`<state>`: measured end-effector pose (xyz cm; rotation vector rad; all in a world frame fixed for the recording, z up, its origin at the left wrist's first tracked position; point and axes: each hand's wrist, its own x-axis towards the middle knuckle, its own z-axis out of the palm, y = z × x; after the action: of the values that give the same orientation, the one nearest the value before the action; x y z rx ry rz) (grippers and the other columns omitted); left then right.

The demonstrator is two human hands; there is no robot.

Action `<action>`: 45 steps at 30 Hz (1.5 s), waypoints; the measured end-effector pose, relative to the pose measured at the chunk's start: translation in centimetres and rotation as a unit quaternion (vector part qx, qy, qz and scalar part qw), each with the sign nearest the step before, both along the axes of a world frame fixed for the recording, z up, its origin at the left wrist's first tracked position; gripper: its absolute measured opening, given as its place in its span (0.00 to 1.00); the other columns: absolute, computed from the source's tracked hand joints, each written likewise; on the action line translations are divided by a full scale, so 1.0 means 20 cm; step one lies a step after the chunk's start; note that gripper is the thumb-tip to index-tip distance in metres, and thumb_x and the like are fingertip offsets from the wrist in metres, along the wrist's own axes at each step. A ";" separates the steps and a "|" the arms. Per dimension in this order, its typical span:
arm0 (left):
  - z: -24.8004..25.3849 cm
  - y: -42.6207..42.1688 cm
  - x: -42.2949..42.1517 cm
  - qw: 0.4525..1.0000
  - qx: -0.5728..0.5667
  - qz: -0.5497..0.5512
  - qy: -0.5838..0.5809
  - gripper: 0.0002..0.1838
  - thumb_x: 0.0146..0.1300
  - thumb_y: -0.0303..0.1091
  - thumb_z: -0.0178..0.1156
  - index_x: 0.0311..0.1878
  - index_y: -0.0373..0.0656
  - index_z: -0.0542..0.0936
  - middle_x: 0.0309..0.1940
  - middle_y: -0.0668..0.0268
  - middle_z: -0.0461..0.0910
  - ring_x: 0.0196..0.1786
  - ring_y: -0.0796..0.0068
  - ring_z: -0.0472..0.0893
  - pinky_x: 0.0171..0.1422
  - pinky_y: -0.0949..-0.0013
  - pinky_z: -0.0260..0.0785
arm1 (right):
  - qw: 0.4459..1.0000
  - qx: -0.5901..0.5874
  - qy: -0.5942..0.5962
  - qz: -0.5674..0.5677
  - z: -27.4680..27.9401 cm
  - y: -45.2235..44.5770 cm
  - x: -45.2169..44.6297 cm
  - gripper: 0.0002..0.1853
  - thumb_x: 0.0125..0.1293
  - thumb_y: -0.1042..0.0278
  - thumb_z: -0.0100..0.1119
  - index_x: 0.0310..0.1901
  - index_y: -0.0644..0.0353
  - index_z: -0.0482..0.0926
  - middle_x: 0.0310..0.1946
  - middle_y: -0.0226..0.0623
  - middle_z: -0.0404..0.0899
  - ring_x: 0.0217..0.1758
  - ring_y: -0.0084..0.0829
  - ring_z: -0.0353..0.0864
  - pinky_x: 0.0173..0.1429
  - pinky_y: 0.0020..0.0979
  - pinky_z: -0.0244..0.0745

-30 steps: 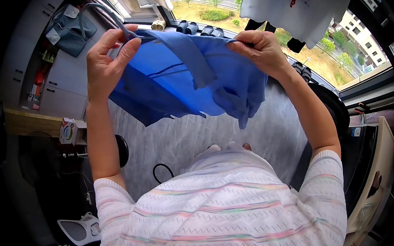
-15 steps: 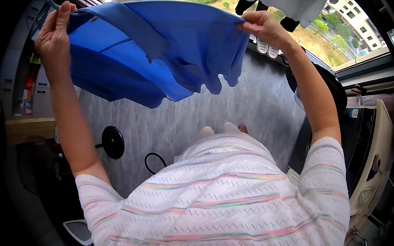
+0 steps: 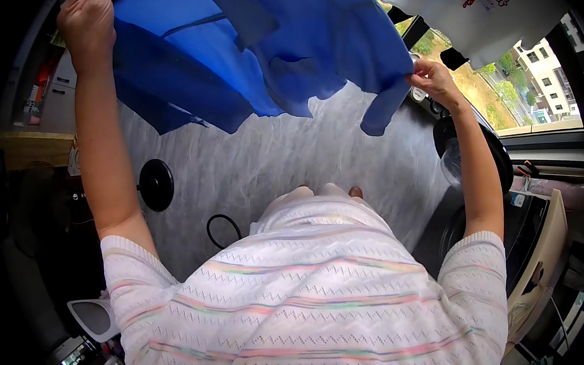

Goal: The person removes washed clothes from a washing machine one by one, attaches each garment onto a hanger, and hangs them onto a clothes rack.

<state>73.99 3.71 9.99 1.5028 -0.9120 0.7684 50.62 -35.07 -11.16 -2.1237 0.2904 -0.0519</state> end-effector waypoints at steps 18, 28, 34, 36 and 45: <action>-0.28 0.18 0.52 0.996 -0.039 0.010 0.077 0.12 0.60 0.38 0.58 0.31 0.37 0.80 0.25 0.72 0.77 0.31 0.86 0.73 0.39 0.83 0.63 | 0.989 0.053 -0.127 -0.047 0.27 0.23 0.66 0.14 0.58 0.67 0.61 0.44 0.62 0.76 0.38 0.29 0.78 0.40 0.18 0.74 0.46 0.21 0.68; -0.33 0.01 1.06 0.992 -0.020 0.062 0.109 0.13 0.59 0.36 0.59 0.25 0.35 0.74 0.19 0.69 0.69 0.22 0.82 0.64 0.26 0.77 0.58 | 0.872 -0.305 -0.340 0.176 0.68 0.70 1.73 0.06 0.55 0.68 0.58 0.33 0.59 0.77 0.26 0.36 0.72 0.32 0.36 0.72 0.35 0.33 0.69; -0.33 0.04 1.40 0.987 0.003 0.081 0.135 0.12 0.61 0.36 0.56 0.27 0.37 0.76 0.22 0.74 0.70 0.26 0.86 0.64 0.31 0.80 0.57 | 0.863 -0.326 -0.314 0.222 0.71 0.74 2.21 0.06 0.56 0.67 0.56 0.30 0.59 0.76 0.26 0.34 0.71 0.32 0.35 0.71 0.35 0.34 0.69; -0.32 0.04 1.54 0.988 0.007 0.086 0.131 0.12 0.61 0.36 0.56 0.27 0.37 0.76 0.23 0.74 0.70 0.26 0.86 0.65 0.31 0.80 0.57 | 0.862 -0.309 -0.329 0.230 0.70 0.72 2.39 0.05 0.56 0.67 0.56 0.30 0.59 0.75 0.26 0.35 0.71 0.32 0.36 0.72 0.35 0.34 0.69; -0.08 0.06 2.34 0.994 0.104 -0.003 0.027 0.10 0.60 0.35 0.58 0.35 0.37 0.79 0.24 0.70 0.72 0.25 0.86 0.68 0.29 0.81 0.61 | 0.854 -0.319 -0.395 0.111 0.86 0.71 3.04 0.07 0.56 0.65 0.58 0.27 0.58 0.75 0.19 0.36 0.69 0.21 0.36 0.71 0.24 0.33 0.66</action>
<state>120.80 4.90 8.34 1.6940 -0.9788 0.6399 111.44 -20.78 5.95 -2.5438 -0.5398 -0.9802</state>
